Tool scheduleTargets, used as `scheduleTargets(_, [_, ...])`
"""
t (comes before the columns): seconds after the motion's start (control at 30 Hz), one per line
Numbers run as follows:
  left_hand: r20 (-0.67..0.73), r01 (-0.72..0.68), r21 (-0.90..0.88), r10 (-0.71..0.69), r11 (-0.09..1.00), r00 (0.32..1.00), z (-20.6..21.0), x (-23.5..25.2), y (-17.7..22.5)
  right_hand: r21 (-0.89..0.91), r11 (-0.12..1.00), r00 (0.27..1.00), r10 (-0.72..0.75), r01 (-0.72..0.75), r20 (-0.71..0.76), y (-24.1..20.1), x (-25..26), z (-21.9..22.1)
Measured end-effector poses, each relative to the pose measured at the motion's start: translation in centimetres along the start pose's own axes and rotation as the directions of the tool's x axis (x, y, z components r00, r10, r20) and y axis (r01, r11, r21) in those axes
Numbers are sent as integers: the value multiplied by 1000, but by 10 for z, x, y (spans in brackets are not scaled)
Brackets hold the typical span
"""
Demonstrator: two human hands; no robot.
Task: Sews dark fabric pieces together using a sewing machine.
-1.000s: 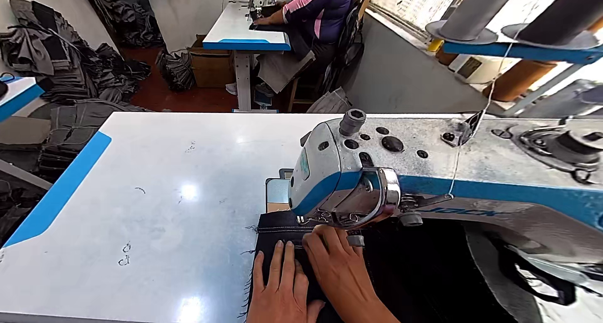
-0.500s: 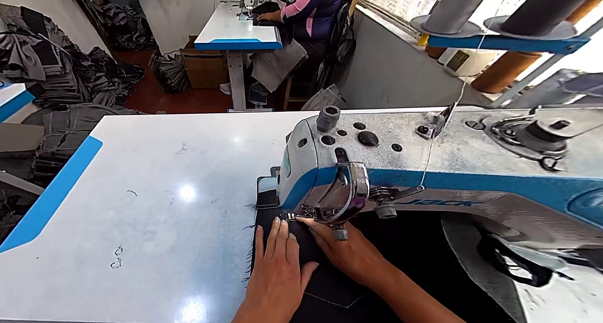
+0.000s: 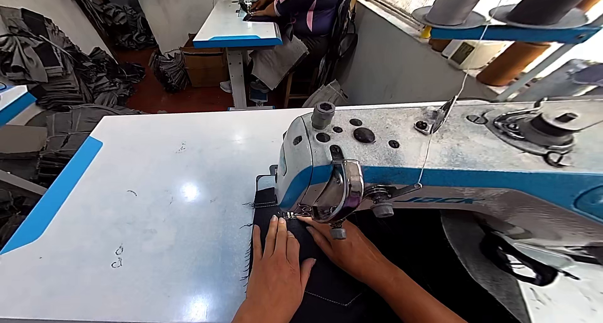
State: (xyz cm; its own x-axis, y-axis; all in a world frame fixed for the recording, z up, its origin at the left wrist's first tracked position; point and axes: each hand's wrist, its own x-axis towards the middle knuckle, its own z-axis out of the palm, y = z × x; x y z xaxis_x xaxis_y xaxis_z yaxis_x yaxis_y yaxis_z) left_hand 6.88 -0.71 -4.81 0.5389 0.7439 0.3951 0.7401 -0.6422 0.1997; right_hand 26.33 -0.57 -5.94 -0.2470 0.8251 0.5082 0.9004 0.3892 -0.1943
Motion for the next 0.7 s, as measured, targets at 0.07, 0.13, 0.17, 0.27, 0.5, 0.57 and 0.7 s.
scheduleTargets(0.07, [-6,-6,-2,6,1000,1000,0,-1,0,-8,1000,1000,1,-1,3,-2,-1,0])
scheduleTargets(0.13, [-6,-12,-11,12,1000,1000,-1,-1,-2,-10,1000,1000,8,-8,-7,-4,-2,1])
scheduleTargets(0.17, [-1,-16,-18,16,1000,1000,-1,-1,-3,-8,1000,1000,17,-17,-11,-5,-2,1])
scheduleTargets(0.27, [-9,-34,-34,33,999,999,-1,-1,-6,-9,999,999,36,-37,-23,-8,-3,2])
scheduleTargets(0.5, [-5,-50,-54,50,997,999,-2,0,-9,-26,998,998,53,-54,-21,-10,-4,2])
scheduleTargets(0.57, [-8,-50,-56,49,997,999,-1,-1,-9,-30,998,998,55,-55,-19,-10,-4,2])
scheduleTargets(0.7, [-18,-50,-48,49,998,999,0,-1,-8,-21,998,998,56,-56,-3,-8,-4,1])
